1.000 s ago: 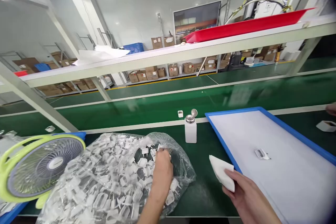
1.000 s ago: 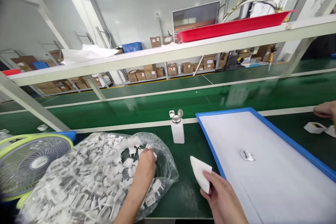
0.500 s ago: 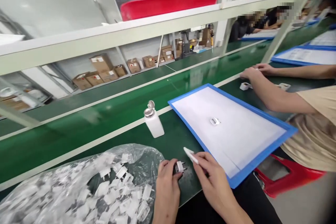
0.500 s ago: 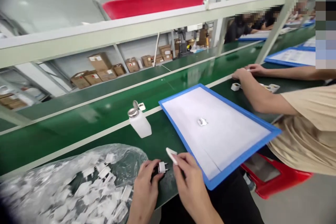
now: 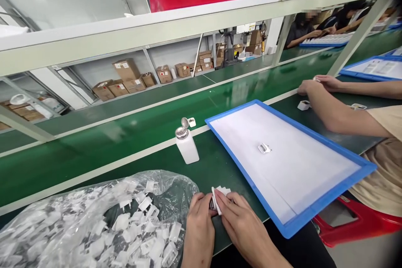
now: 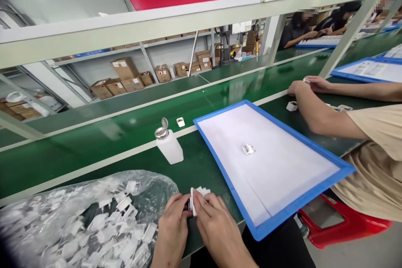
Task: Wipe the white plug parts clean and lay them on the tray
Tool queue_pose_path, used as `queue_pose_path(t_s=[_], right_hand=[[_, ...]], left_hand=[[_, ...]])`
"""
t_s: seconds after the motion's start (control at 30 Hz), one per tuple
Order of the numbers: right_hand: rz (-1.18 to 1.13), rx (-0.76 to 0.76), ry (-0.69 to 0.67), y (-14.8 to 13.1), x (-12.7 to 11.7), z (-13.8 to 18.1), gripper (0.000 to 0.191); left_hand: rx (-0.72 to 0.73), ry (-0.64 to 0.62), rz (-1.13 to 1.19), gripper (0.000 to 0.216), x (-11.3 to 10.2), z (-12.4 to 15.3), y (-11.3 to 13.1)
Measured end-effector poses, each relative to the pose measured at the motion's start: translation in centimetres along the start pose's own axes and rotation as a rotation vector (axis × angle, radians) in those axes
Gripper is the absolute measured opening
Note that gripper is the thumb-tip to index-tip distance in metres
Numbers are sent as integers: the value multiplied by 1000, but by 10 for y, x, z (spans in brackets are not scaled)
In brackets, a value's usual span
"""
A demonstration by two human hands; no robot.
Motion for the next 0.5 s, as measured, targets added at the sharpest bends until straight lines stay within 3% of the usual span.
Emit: queue_pose_path(t_s=[0.17, 0.33, 0.5], right_hand=[[-21, -108, 53, -8, 4, 5, 56], [-211, 132, -31, 7, 8, -4, 51], [-331, 135, 6, 3, 5, -1, 51]], left_hand=[[12, 28, -34, 46, -1, 1, -1], [-5, 8, -6, 49, 5, 6, -5], [-46, -35, 5, 45, 5, 6, -4]])
Point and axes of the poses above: each hand's wrist, its own z-axis away from the middle knuckle, its own x-axis out of the palm, y = z × x, the point moved 8 cm from there along -z, towards the middle knuckle, and after that the axes turned 8 degrees about y, right-handed, at the moved point
